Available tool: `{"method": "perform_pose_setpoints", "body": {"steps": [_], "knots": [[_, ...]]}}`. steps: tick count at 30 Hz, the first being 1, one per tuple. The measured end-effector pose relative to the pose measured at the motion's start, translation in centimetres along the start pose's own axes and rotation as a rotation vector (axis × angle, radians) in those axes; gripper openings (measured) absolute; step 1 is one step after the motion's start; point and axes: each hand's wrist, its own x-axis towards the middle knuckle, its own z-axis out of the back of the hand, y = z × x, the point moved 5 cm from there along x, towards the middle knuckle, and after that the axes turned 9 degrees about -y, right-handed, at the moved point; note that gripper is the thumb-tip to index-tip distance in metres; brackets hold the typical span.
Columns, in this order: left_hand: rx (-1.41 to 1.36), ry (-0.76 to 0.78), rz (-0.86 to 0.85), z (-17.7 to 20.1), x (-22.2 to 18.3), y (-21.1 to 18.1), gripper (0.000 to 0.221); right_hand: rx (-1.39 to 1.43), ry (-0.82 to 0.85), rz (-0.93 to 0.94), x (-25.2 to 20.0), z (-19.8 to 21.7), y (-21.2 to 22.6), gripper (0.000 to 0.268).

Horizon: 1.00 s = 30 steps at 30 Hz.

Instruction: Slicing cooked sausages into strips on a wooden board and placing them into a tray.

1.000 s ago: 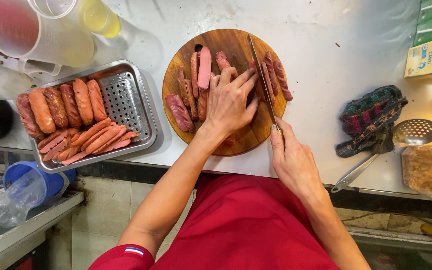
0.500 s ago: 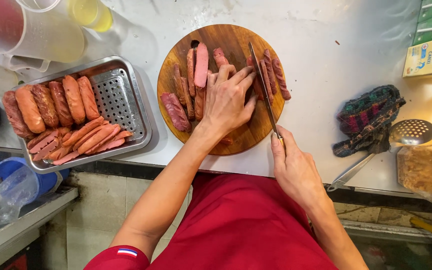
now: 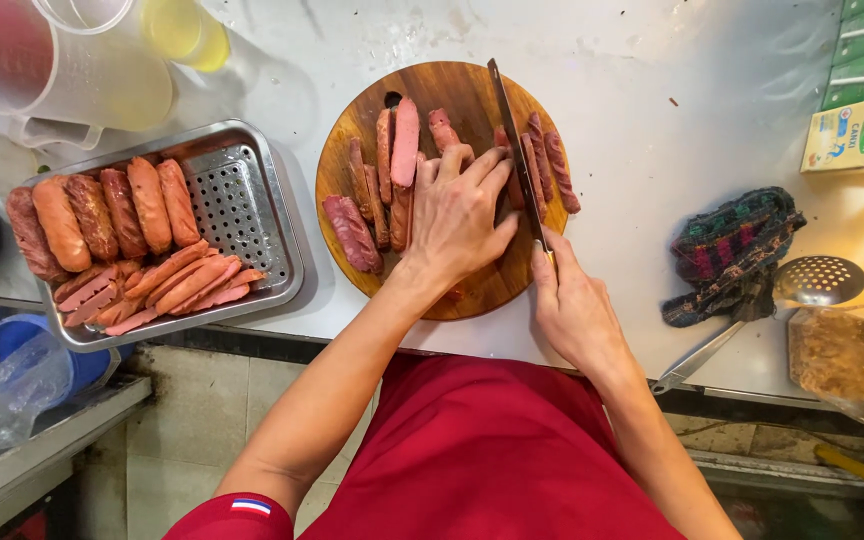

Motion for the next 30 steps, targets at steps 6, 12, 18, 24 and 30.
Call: {"method": "perform_pose_setpoints", "body": {"steps": [6,12,18,24,30], "knots": [[0.061,-0.11,-0.001,0.2,-0.7,1.1,0.053,0.027,-0.002,-0.012,-2.2,1.5,0.0,0.049],[0.089,-0.249,0.189,1.3,-1.0,2.8,0.046,0.107,-0.098,0.074,-2.9,1.3,-0.1,0.05],[0.138,-0.33,0.315,3.6,-0.6,3.0,0.041,0.06,0.027,-0.039,-3.9,0.9,1.0,0.052],[0.187,-0.333,0.281,3.1,2.2,4.9,0.028,0.153,-0.131,0.167,-3.6,0.5,-0.4,0.049],[0.301,-0.051,0.339,-1.8,6.6,6.1,0.027,0.158,-0.087,-0.15,-3.5,3.2,0.4,0.053]]}}
